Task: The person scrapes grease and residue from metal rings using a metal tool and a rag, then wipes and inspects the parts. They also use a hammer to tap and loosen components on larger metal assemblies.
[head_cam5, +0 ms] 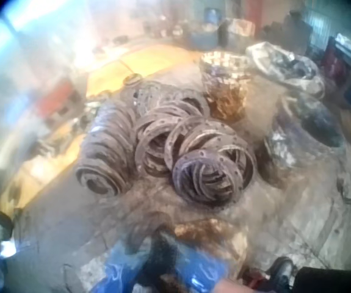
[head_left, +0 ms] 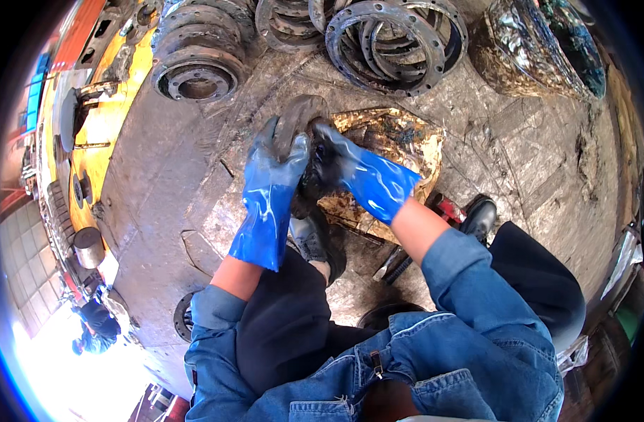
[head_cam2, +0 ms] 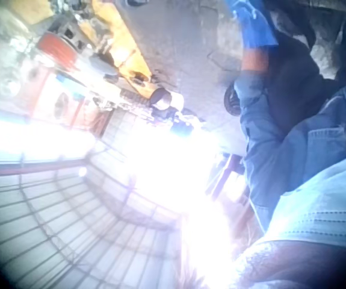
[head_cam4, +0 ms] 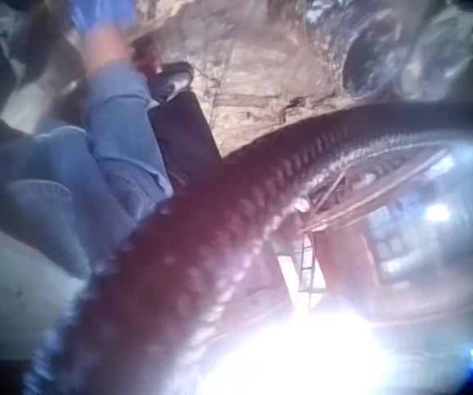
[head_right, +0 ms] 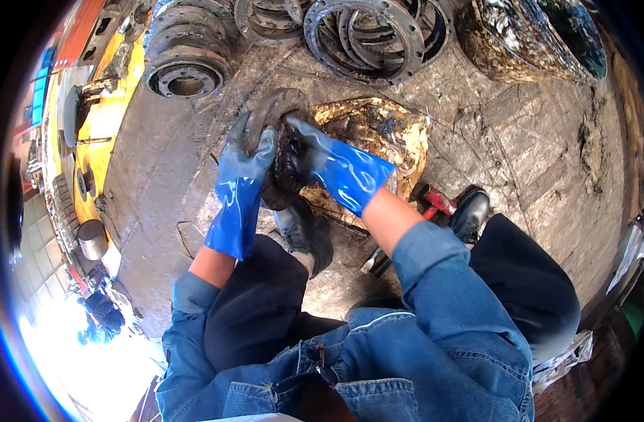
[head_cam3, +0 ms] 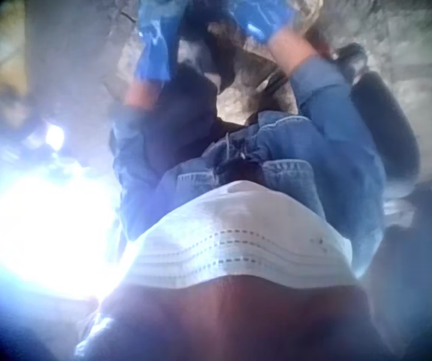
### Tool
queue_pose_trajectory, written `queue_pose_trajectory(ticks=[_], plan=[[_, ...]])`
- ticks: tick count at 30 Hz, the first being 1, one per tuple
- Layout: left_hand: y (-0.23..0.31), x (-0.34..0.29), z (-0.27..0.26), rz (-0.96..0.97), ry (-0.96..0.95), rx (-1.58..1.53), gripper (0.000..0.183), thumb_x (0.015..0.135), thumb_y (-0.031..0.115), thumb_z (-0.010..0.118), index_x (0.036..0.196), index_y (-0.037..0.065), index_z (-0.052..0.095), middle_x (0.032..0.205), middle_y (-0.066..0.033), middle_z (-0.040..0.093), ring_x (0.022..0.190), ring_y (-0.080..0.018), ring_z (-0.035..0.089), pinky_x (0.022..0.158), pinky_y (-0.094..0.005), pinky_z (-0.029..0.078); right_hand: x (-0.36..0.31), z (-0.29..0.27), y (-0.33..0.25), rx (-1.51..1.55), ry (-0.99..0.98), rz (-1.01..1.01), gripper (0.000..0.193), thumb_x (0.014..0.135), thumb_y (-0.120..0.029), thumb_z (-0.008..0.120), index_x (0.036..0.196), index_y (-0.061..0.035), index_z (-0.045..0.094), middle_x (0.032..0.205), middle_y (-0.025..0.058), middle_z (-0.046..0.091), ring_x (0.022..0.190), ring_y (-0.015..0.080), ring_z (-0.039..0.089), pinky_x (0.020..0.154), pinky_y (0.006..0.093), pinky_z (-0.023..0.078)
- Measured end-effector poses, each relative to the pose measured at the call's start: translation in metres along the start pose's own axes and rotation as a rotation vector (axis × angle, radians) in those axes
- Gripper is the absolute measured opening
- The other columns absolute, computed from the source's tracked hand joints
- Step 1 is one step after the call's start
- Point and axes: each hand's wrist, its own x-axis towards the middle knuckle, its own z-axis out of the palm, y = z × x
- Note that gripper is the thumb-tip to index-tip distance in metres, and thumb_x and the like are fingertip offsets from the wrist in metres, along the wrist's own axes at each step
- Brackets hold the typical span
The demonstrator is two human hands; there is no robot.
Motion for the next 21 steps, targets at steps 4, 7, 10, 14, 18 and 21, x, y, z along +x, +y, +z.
queue_pose_trajectory(ticks=[4,7,10,14,18,21], plan=[[-0.004,0.001,-0.003,0.079,0.044,0.216,0.065,0.078,0.039,0.069,0.127,0.000,0.052,0.119,-0.0257,0.059,0.111,-0.0390,0.057,0.095,-0.0425,0.046,0.014,0.045,0.013,0.433,-0.064,0.063,0.032,0.092,-0.028,0.060,0.113,-0.0034,0.063,0.105,0.0111,0.067,0.093,0.0243,0.062,0.088,0.0387,0.050],[-0.007,0.003,0.001,-0.004,0.029,0.209,0.066,0.079,0.040,0.067,0.128,0.000,0.050,0.121,-0.0264,0.057,0.112,-0.0403,0.056,0.096,-0.0432,0.045,0.014,0.060,0.014,0.366,0.112,0.001,0.029,0.092,-0.030,0.060,0.110,-0.0075,0.065,0.102,0.0086,0.068,0.090,0.0244,0.063,0.085,0.0394,0.051],[-0.002,0.001,0.007,0.014,0.030,0.248,0.067,0.079,0.040,0.067,0.130,0.000,0.049,0.121,-0.0258,0.057,0.112,-0.0402,0.056,0.095,-0.0433,0.045,0.023,0.044,0.019,0.421,0.101,0.003,0.033,0.092,-0.031,0.058,0.115,-0.0080,0.064,0.106,0.0091,0.068,0.091,0.0262,0.062,0.085,0.0414,0.051],[-0.006,-0.001,0.008,-0.021,0.012,0.259,0.068,0.079,0.040,0.068,0.131,0.001,0.048,0.121,-0.0254,0.058,0.111,-0.0399,0.057,0.094,-0.0431,0.046,0.011,0.056,0.018,0.385,0.147,0.076,0.032,0.094,-0.028,0.052,0.116,-0.0080,0.064,0.107,0.0106,0.067,0.091,0.0278,0.062,0.085,0.0426,0.050],[0.013,0.002,0.019,-0.027,-0.018,0.279,0.065,0.078,0.036,0.070,0.129,0.001,0.050,0.119,-0.0244,0.060,0.108,-0.0370,0.060,0.091,-0.0409,0.049,0.033,0.025,0.020,0.387,0.158,0.063,0.033,0.090,-0.031,0.059,0.113,-0.0088,0.065,0.101,0.0112,0.067,0.086,0.0269,0.061,0.078,0.0431,0.050],[0.015,-0.004,0.013,-0.071,-0.023,0.170,0.062,0.076,0.029,0.073,0.127,0.001,0.052,0.117,-0.0222,0.061,0.107,-0.0318,0.062,0.089,-0.0375,0.050,0.032,0.037,0.023,0.081,0.457,0.084,0.048,0.082,-0.054,0.065,0.099,-0.0087,0.064,0.086,0.0112,0.064,0.072,0.0267,0.059,0.063,0.0443,0.049]])
